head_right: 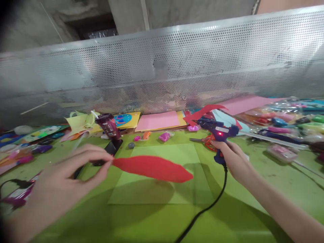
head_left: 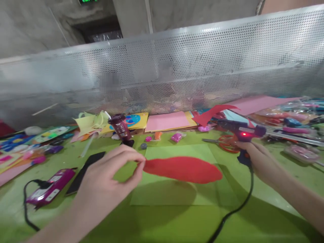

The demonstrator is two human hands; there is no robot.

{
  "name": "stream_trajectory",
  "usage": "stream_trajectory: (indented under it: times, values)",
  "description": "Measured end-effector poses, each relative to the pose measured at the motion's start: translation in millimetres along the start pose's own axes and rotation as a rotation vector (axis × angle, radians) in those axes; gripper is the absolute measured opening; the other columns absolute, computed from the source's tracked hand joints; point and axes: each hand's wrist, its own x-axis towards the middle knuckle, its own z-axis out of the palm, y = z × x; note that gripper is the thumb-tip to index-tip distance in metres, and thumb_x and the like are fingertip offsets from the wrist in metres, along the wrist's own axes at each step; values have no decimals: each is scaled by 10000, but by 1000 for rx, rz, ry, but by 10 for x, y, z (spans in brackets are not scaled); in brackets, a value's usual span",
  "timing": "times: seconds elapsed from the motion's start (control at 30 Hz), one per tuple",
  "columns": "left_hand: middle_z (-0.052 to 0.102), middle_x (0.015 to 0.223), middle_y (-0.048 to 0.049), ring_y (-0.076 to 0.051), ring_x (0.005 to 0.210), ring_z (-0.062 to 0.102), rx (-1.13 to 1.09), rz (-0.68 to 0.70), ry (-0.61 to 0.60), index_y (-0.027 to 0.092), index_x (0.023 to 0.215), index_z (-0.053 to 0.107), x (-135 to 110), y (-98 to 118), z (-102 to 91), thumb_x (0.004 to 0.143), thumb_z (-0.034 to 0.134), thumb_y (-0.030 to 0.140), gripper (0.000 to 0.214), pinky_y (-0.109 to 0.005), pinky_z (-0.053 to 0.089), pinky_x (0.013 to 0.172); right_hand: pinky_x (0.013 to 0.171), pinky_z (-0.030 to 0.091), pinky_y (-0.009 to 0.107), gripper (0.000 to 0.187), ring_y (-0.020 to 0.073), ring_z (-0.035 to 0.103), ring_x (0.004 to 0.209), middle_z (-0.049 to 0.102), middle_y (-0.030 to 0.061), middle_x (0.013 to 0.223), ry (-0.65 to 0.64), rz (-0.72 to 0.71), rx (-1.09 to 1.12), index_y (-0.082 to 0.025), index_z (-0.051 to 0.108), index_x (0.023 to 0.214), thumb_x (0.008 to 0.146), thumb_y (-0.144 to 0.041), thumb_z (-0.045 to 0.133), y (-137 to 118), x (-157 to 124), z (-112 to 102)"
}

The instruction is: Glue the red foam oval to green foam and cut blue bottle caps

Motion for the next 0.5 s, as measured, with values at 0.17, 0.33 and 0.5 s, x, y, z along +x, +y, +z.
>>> stream_trajectory:
  times: [0.17,0.33,0.5]
  values:
    - [647,758,39,-149,687,589,2,-183,-43,250,709,577,170,78,-216,742,537,269,55,-256,463,608,490,368,244,250,133,425,561,483,-20,629,-27,-11,57,-206,559,712,597,-416,630,-53,-116,-39]
    - [657,724,33,-139,616,557,1,-321,-96,238,705,596,268,49,-252,735,549,337,113,-239,441,564,571,418,258,194,175,531,668,619,41,738,-136,-48,103,-202,595,676,645,-392,621,-77,-266,-90]
    - [642,715,25,-128,575,524,38,-329,-87,230,761,599,374,-7,-225,759,539,331,118,-247,436,574,756,438,267,202,207,569,866,660,28,893,-266,-229,210,-218,614,745,665,-388,539,-165,-365,-60]
